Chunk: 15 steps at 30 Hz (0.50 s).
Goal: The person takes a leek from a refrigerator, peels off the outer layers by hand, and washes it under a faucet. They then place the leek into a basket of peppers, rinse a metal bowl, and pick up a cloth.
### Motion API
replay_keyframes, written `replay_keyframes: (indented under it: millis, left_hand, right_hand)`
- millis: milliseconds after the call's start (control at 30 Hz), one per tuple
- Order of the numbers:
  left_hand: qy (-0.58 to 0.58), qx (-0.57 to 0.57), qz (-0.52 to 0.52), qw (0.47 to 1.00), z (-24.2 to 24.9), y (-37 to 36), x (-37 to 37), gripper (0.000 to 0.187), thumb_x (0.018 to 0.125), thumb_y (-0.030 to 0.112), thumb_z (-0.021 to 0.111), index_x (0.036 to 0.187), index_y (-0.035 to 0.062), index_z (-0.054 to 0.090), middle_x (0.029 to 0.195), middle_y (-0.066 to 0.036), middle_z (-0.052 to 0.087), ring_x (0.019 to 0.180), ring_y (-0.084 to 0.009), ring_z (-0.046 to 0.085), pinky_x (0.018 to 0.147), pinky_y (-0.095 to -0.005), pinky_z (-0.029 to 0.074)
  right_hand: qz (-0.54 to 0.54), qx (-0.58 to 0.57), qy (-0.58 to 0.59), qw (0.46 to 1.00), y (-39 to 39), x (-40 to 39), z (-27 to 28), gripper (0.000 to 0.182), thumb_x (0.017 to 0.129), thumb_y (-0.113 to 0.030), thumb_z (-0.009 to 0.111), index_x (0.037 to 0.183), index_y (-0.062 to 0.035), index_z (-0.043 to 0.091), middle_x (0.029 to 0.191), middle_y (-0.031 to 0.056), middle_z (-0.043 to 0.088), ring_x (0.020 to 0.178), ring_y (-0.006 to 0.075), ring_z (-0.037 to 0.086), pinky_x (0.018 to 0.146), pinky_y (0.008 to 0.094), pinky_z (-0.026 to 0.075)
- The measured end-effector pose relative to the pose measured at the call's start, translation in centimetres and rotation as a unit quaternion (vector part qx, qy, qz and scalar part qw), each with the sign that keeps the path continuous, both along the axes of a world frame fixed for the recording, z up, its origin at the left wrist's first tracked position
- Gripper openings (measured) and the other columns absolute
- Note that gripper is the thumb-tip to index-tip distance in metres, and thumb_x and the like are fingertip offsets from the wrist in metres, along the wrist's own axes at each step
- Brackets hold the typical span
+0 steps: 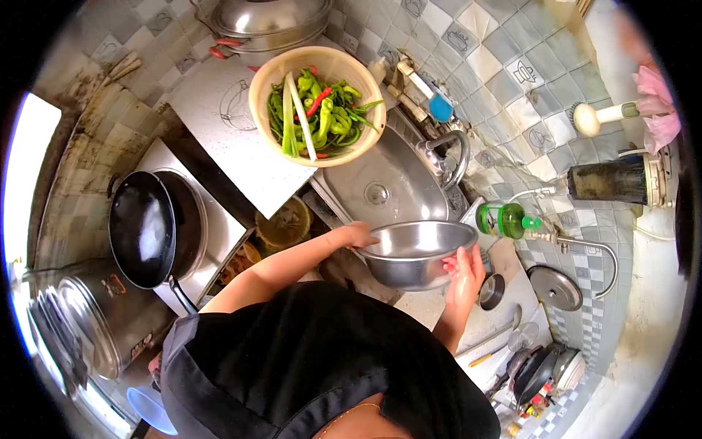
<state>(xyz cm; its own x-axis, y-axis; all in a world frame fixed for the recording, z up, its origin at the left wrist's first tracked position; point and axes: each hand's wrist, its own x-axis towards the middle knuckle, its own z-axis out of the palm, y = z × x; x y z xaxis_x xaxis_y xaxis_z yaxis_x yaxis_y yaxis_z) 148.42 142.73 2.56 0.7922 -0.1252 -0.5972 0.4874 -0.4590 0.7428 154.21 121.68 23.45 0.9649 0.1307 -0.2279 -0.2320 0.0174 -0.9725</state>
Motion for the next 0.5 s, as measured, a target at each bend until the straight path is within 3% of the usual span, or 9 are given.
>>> replay_keyframes:
  millis: [67, 133, 200, 267, 300, 367, 433, 500]
  left_hand:
    - [0.047, 0.018, 0.043, 0.998, 1.6, 1.8, -1.4, 0.057, 0.083, 0.042, 0.061, 0.104, -0.0108, 0.059, 0.070, -0.018, 0.061, 0.055, -0.0243, 0.059, 0.047, -0.0358, 0.048]
    - [0.029, -0.063, 0.202, 0.977, 3.6, 2.9, -3.9, 0.046, 0.082, 0.031, 0.067, 0.103, -0.0089, 0.059, 0.059, -0.010, 0.056, 0.045, -0.0170, 0.052, 0.039, -0.0293, 0.041]
    - [0.001, -0.119, 0.384, 0.916, 5.7, 2.4, -5.9, 0.038, 0.080, 0.024, 0.070, 0.098, -0.0078, 0.059, 0.056, -0.005, 0.053, 0.040, -0.0118, 0.046, 0.036, -0.0256, 0.036]
    - [0.008, -0.161, 0.452, 0.877, 5.2, 2.0, -7.6, 0.049, 0.077, 0.030, 0.073, 0.103, -0.0074, 0.055, 0.059, -0.005, 0.055, 0.043, -0.0124, 0.050, 0.037, -0.0256, 0.037]
    - [0.023, -0.225, 0.470, 0.853, 5.3, 1.9, -8.6, 0.044, 0.078, 0.030, 0.072, 0.102, -0.0042, 0.056, 0.062, -0.005, 0.056, 0.045, -0.0122, 0.051, 0.039, -0.0257, 0.038]
    - [0.042, -0.221, 0.506, 0.833, 6.1, 0.6, -10.0, 0.040, 0.081, 0.028, 0.068, 0.104, -0.0031, 0.055, 0.071, -0.006, 0.059, 0.055, -0.0141, 0.056, 0.047, -0.0279, 0.045]
    - [0.052, -0.212, 0.533, 0.817, 7.2, -0.9, -11.0, 0.039, 0.083, 0.026, 0.066, 0.105, -0.0041, 0.055, 0.077, -0.008, 0.061, 0.062, -0.0164, 0.060, 0.053, -0.0303, 0.051]
    - [0.045, -0.217, 0.569, 0.792, 8.4, -2.4, -12.3, 0.043, 0.084, 0.026, 0.065, 0.113, -0.0029, 0.052, 0.088, -0.010, 0.063, 0.070, -0.0194, 0.063, 0.062, -0.0349, 0.055]
  right_hand:
    - [0.005, 0.037, 0.041, 0.998, -1.9, 0.6, -1.8, 0.065, 0.085, -0.008, 0.063, 0.136, 0.0088, 0.026, 0.080, 0.0060, 0.059, 0.062, 0.0131, 0.059, 0.054, 0.0240, 0.045]
    - [-0.002, 0.042, 0.069, 0.997, -2.7, 1.4, -2.5, 0.070, 0.082, -0.011, 0.066, 0.135, 0.0105, 0.026, 0.078, 0.0041, 0.058, 0.060, 0.0103, 0.054, 0.052, 0.0226, 0.041]
    - [0.024, 0.035, 0.103, 0.994, -3.8, 2.2, -4.2, 0.075, 0.080, -0.014, 0.069, 0.136, 0.0108, 0.026, 0.076, 0.0019, 0.057, 0.058, 0.0084, 0.050, 0.051, 0.0215, 0.037]
    - [0.053, 0.053, 0.133, 0.988, -4.1, 3.1, -5.7, 0.072, 0.078, -0.014, 0.070, 0.135, 0.0076, 0.032, 0.076, 0.0000, 0.055, 0.056, 0.0063, 0.044, 0.048, 0.0213, 0.032]
    - [0.065, 0.039, 0.134, 0.988, -4.2, 3.3, -6.4, 0.067, 0.078, -0.011, 0.069, 0.133, 0.0061, 0.036, 0.081, 0.0016, 0.058, 0.062, 0.0079, 0.049, 0.054, 0.0216, 0.037]
    - [0.084, 0.022, 0.140, 0.986, -4.4, 3.9, -8.1, 0.063, 0.078, -0.007, 0.068, 0.132, 0.0046, 0.039, 0.086, 0.0033, 0.060, 0.067, 0.0094, 0.054, 0.059, 0.0219, 0.041]
    - [0.111, 0.046, 0.065, 0.991, -3.9, 4.0, -10.1, 0.057, 0.077, 0.001, 0.065, 0.129, 0.0040, 0.044, 0.103, 0.0097, 0.063, 0.087, 0.0144, 0.059, 0.079, 0.0252, 0.045]
    - [0.122, 0.044, 0.072, 0.989, -3.2, 3.8, -10.6, 0.057, 0.076, 0.004, 0.063, 0.129, 0.0050, 0.043, 0.110, 0.0122, 0.061, 0.095, 0.0165, 0.058, 0.086, 0.0269, 0.042]
